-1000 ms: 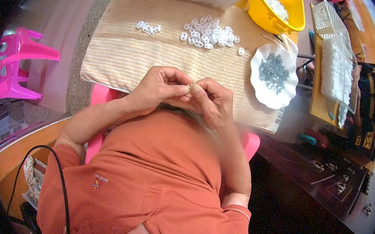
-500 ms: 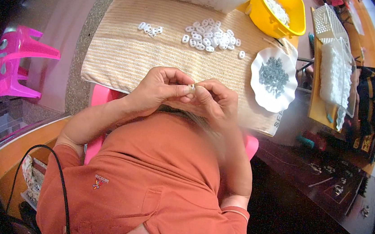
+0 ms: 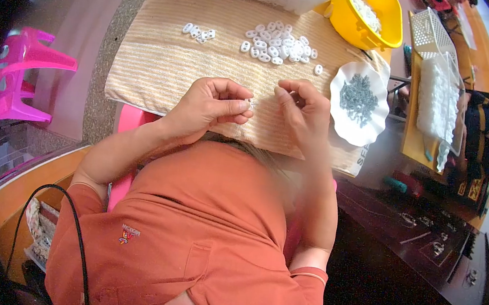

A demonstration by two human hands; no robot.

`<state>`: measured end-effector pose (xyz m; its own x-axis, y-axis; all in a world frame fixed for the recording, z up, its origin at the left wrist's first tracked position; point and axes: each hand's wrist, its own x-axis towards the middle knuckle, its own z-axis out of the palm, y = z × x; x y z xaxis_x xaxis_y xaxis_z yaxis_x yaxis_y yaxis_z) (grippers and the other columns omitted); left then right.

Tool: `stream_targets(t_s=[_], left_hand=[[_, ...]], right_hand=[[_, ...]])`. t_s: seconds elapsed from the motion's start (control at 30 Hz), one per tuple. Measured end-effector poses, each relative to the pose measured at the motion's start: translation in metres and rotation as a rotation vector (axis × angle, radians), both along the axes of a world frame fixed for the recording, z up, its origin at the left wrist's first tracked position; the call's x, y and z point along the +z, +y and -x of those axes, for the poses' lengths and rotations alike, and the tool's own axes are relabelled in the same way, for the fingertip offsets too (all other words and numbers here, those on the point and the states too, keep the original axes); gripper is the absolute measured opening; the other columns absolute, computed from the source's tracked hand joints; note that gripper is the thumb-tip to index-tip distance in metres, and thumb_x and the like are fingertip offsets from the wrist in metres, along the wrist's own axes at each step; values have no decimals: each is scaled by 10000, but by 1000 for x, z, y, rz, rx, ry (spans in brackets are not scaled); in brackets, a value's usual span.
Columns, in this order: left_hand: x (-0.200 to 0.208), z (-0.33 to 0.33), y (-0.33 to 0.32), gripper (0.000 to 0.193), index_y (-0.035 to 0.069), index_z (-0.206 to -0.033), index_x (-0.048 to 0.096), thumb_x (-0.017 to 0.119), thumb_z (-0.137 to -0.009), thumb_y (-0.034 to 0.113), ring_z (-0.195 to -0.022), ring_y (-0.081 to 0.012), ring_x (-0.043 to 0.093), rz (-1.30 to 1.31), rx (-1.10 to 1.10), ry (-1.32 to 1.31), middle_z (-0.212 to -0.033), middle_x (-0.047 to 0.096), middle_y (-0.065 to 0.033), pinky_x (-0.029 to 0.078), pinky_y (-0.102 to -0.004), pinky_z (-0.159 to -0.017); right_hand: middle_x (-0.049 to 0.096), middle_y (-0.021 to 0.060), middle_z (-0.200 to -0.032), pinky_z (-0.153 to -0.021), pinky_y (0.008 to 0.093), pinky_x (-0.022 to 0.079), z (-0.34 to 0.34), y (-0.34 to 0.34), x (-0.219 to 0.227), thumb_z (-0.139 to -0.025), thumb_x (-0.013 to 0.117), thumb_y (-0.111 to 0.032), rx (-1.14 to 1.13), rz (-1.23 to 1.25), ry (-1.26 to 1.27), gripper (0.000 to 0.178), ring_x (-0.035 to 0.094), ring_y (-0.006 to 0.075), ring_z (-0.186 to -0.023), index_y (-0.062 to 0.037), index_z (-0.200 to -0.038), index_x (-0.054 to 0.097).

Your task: Assembling small plastic parts by inserting metal pins into them.

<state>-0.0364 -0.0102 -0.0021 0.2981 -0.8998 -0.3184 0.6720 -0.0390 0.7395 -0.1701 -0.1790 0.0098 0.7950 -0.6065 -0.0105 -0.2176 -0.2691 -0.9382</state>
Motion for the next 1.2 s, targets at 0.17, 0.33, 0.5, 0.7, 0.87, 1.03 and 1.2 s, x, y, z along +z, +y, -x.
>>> stream_targets(t_s=[0.17,0.33,0.5,0.7,0.87,1.03,1.2], left_hand=[[-3,0,1,167,-29,-1045,618,634,-887,24,-827,-132,659,0,5,17,-923,659,-75,561,-245,-759],[-4,-1,0,163,-5,-1040,619,645,-885,36,-836,-137,666,7,-4,13,-925,661,-65,562,-258,-773],[-6,-1,0,163,-6,-1039,618,645,-883,31,-844,-143,669,-2,-3,22,-933,658,-68,565,-258,-773],[-4,-1,1,166,-13,-1035,615,649,-878,27,-844,-150,670,-6,6,30,-936,656,-71,569,-261,-776],[-3,-1,1,163,-12,-1032,615,650,-877,27,-844,-149,670,-7,4,29,-933,656,-69,570,-261,-775],[-3,-1,1,161,-10,-1029,616,652,-877,29,-845,-147,669,-8,4,29,-928,655,-67,569,-258,-770],[-1,-1,1,164,-11,-1033,616,651,-879,33,-843,-145,669,-15,0,34,-928,656,-68,566,-252,-768]], right_hand=[[648,80,-842,-583,266,478,-16,-8,5,-810,682,-29,54,390,84,173,600,142,-653,-27,-982,672],[651,103,-940,-664,368,503,-28,-13,1,-829,667,-118,45,561,166,185,644,282,-766,-66,-1006,664],[657,117,-906,-632,336,493,-37,-14,-2,-809,688,-100,48,759,184,221,626,240,-655,-35,-1020,674],[659,117,-926,-689,385,500,-44,-11,-1,-827,668,-126,0,823,251,182,652,301,-738,-50,-991,685],[652,124,-892,-648,354,499,-41,-13,-3,-835,655,-97,9,833,162,130,642,289,-705,-30,-944,679],[653,107,-788,-615,353,493,-30,-16,-9,-856,652,-127,-36,566,117,97,636,248,-670,-58,-920,675],[634,52,-669,-539,255,456,-21,-17,-11,-865,656,-69,-59,111,-46,85,578,98,-579,-9,-924,671]])
